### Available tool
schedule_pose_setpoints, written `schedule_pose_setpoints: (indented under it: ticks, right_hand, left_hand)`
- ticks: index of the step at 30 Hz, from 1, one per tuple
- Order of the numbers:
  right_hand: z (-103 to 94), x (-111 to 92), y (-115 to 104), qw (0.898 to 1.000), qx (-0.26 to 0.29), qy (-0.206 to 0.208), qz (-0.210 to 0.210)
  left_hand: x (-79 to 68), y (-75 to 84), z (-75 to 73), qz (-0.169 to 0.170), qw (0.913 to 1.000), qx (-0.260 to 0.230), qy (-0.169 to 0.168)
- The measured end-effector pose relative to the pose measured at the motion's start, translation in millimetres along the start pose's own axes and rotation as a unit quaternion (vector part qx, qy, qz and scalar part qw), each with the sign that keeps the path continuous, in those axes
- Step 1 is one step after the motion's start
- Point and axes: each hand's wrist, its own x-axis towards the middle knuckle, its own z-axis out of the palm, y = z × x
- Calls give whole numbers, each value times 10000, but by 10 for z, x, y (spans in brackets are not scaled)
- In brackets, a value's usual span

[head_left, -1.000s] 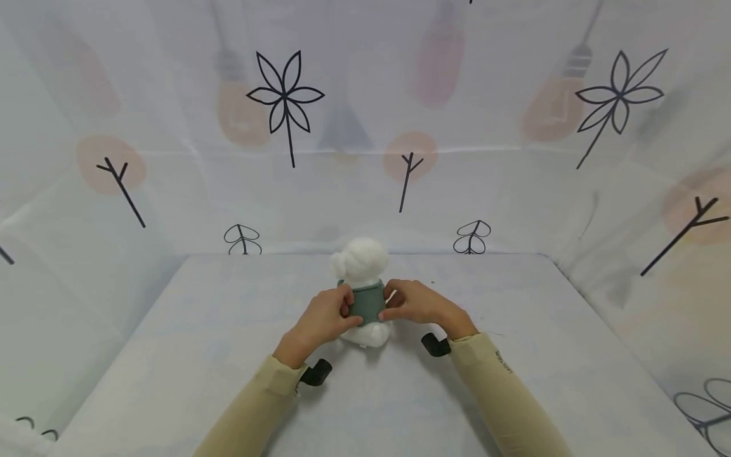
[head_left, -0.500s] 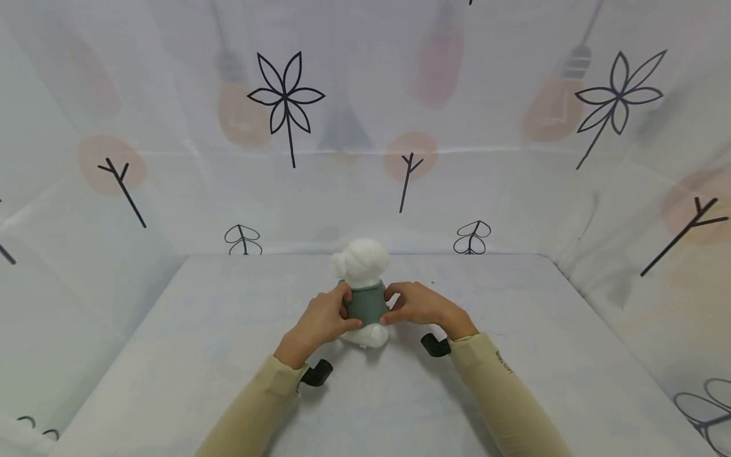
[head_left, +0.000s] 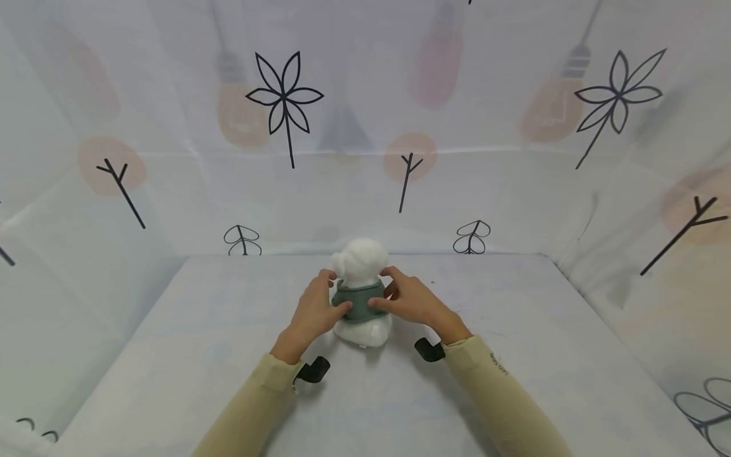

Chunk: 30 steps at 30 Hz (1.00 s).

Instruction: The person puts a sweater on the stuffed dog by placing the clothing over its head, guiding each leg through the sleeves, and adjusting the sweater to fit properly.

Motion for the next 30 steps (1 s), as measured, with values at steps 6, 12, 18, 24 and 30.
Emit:
schedule_pose_setpoints:
  ticks: [6, 12, 18, 24, 30]
  right_hand:
    - [171, 6, -89, 9998, -110, 160, 66]
    - [204, 23, -29, 9982, 408, 397, -186]
    - [141, 47, 72, 9970, 434, 504, -394]
    - [86, 40, 81, 9967, 412, 488, -501]
    - [132, 21, -62, 9922, -11, 1145, -498]
  left_hand:
    - [4, -15, 33, -469, 9976, 28, -512]
    - [4, -38, 47, -260, 9982, 0, -546]
    - [5, -17, 32, -45, 9936, -468, -1028]
    - [-8, 21, -1, 20, 9972, -381, -651]
    - [7, 6, 9, 125, 9953, -434, 856]
